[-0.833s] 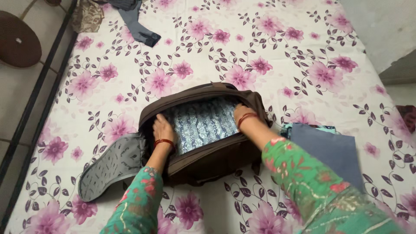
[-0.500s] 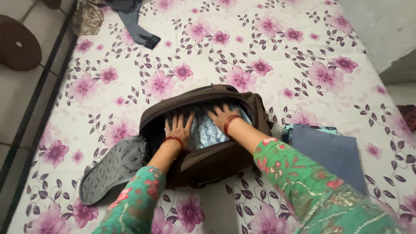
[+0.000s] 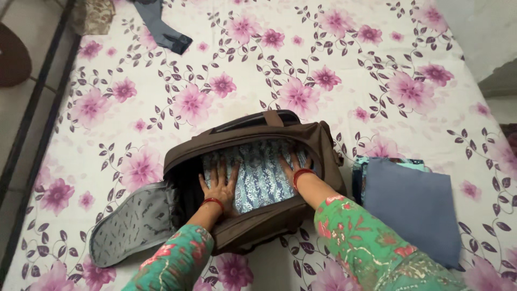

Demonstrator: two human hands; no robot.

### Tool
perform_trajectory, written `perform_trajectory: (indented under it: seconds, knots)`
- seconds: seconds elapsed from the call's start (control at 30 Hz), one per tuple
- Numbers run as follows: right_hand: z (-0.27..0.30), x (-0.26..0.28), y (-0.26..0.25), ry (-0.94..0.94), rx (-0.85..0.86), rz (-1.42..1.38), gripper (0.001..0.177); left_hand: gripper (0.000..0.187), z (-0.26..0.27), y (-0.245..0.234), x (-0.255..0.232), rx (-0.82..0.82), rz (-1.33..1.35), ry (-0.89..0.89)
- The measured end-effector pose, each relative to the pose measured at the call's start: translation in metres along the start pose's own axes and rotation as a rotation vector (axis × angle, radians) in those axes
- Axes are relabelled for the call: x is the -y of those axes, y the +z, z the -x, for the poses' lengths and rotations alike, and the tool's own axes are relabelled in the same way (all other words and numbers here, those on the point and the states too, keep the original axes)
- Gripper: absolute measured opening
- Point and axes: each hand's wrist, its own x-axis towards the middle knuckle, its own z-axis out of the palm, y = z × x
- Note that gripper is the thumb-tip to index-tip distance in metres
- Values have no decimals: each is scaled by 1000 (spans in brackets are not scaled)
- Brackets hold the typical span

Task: The person packs folded clothes and a towel into a travel bag on a bed, zips it closed, and pats the top of the bag.

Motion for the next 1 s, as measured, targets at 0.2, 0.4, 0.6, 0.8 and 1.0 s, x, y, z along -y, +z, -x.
perform_trajectory:
  seconds: [0.2, 0.4, 0.6, 0.8, 1.0]
  knots:
    - [-67, -8, 26, 4, -65, 30, 63, 174, -21, 3, 4, 26, 2, 21]
    - [-66, -3, 18, -8, -78, 62, 59, 173, -24, 3, 4, 18, -6, 27]
    - [-48, 1, -12, -81, -122, 92, 57, 163, -29, 5, 11, -35, -10, 35]
    - [-3, 11, -53, -377, -146, 315, 47, 104, -67, -15, 39, 109, -12, 100]
    - [102, 7, -36, -561, -522, -368, 28, 62, -39, -49, -9, -322, 231, 326]
